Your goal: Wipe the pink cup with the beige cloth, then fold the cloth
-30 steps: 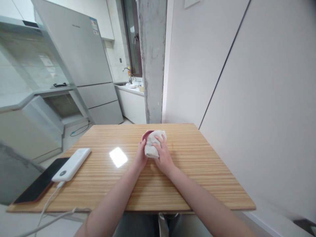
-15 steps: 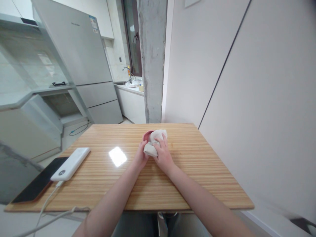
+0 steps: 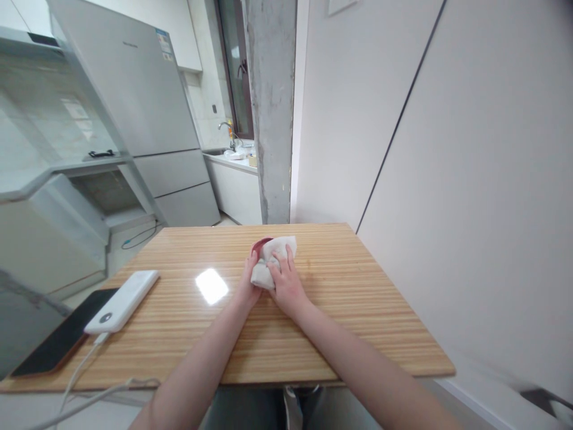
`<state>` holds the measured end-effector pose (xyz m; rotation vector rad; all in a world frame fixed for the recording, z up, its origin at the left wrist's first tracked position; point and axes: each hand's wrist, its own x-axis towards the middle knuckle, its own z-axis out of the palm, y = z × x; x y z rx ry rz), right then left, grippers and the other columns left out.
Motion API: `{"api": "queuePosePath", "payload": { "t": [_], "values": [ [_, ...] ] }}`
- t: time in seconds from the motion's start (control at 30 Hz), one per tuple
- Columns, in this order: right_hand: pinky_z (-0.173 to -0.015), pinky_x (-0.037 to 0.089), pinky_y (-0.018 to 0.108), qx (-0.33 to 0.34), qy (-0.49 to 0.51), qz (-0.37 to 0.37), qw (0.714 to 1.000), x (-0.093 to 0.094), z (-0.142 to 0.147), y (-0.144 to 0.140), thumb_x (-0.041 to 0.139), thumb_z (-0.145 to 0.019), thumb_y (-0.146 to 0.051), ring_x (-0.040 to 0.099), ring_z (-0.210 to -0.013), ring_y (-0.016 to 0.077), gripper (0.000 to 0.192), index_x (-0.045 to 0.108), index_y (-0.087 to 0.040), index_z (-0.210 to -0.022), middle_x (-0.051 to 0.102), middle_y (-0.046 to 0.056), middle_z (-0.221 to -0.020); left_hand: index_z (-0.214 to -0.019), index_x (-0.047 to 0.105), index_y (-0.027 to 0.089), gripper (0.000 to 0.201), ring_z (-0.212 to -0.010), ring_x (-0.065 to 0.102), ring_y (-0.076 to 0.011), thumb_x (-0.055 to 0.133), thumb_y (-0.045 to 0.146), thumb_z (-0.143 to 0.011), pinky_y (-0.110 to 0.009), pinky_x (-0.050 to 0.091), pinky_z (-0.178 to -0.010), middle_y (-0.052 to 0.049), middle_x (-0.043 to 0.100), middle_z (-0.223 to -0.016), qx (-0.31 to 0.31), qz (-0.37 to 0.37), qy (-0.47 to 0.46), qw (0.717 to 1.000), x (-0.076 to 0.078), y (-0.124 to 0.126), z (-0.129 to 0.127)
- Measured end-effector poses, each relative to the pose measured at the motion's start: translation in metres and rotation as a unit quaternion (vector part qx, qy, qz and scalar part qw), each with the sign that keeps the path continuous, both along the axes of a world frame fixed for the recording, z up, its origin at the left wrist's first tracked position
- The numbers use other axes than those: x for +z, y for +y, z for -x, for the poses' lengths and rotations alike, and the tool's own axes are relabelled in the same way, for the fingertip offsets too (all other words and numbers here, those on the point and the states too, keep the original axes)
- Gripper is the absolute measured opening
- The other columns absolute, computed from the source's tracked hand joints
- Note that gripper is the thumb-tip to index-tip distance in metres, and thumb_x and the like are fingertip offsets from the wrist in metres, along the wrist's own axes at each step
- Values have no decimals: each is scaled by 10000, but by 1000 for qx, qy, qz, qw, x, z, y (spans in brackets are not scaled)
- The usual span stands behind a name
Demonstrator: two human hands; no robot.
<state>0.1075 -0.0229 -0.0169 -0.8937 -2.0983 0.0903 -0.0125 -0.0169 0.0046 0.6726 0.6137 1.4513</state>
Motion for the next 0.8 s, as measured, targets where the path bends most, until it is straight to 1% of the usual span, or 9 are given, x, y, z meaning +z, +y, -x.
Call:
{"api": "queuePosePath", "payload": {
  "t": [0.1, 0.2, 0.3, 0.37, 0.47, 0.57, 0.63, 0.7, 0.8],
  "values": [
    [-1097, 199, 528, 26, -15, 8, 1000, 4, -11, 5, 605, -759, -268, 30, -1386, 312, 371, 546, -145, -1104, 418, 159, -1282, -1178, 566, 165, 462, -1172, 504, -226, 506, 459, -826, -334, 384, -1003, -89, 592, -1215, -36, -15, 4, 999, 1, 2, 3],
    [-1100, 218, 481, 49, -40, 18, 998, 9, -16, 5, 579, -783, -309, 74, -1384, 290, 342, 553, -149, -1084, 452, 138, -1251, -1176, 567, 178, 397, -1162, 514, -217, 556, 342, -814, -330, 388, -998, -75, 598, -1211, -31, 2, 22, 999, -3, 5, 5],
    [-1086, 210, 504, 15, -55, 17, 998, 9, -5, -1, 576, -777, -261, 50, -1379, 321, 390, 529, -132, -1143, 421, 150, -1314, -1182, 558, 164, 405, -1136, 536, -208, 564, 326, -811, -315, 408, -980, -87, 605, -1195, 15, 11, 4, 1000, -8, 6, 3],
    [-1068, 202, 538, -11, -60, 14, 998, 7, 3, -3, 598, -750, -225, 54, -1370, 347, 435, 516, -131, -1167, 405, 156, -1336, -1209, 538, 172, 434, -1129, 542, -198, 565, 347, -812, -303, 414, -975, -88, 600, -1202, 26, 9, -17, 999, -10, 5, 2],
    [-1053, 224, 536, -15, -53, 13, 998, 7, -3, 1, 601, -742, -207, 161, -1343, 329, 352, 555, -150, -1086, 485, 150, -1229, -1254, 507, 190, 497, -1154, 524, -205, 544, 424, -818, -311, 410, -983, -89, 569, -1250, -33, 5, -20, 999, -8, 2, 2],
    [-1043, 282, 478, 51, -32, 4, 998, 13, -23, 11, 597, -754, -274, 298, -1282, 285, 265, 576, -169, -996, 519, 129, -1140, -1269, 496, 218, 521, -1142, 526, -239, 520, 475, -816, -372, 433, -958, -81, 541, -1287, -111, 20, 3, 994, -4, 0, 6],
    [-1036, 304, 449, 84, -18, 2, 996, 16, -31, 12, 573, -768, -294, 345, -1252, 266, 243, 578, -168, -975, 520, 124, -1131, -1251, 507, 247, 468, -1090, 557, -239, 545, 409, -813, -393, 461, -915, -58, 551, -1274, -125, 49, 25, 991, -4, 0, 7],
    [-1040, 295, 450, 67, -14, 6, 998, 16, -27, 8, 546, -782, -274, 326, -1268, 269, 244, 576, -163, -997, 518, 126, -1141, -1227, 524, 243, 429, -1061, 572, -215, 561, 325, -807, -359, 465, -907, -44, 575, -1241, -85, 52, 29, 995, -6, 1, 5],
    [-1048, 243, 508, 7, -32, 10, 999, 11, -6, -1, 559, -766, -248, 194, -1333, 311, 378, 531, -155, -1131, 473, 142, -1242, -1237, 514, 201, 448, -1072, 568, -187, 558, 314, -805, -295, 438, -937, -61, 602, -1188, 9, 30, -6, 1000, -12, 4, 3]
  ]
}}
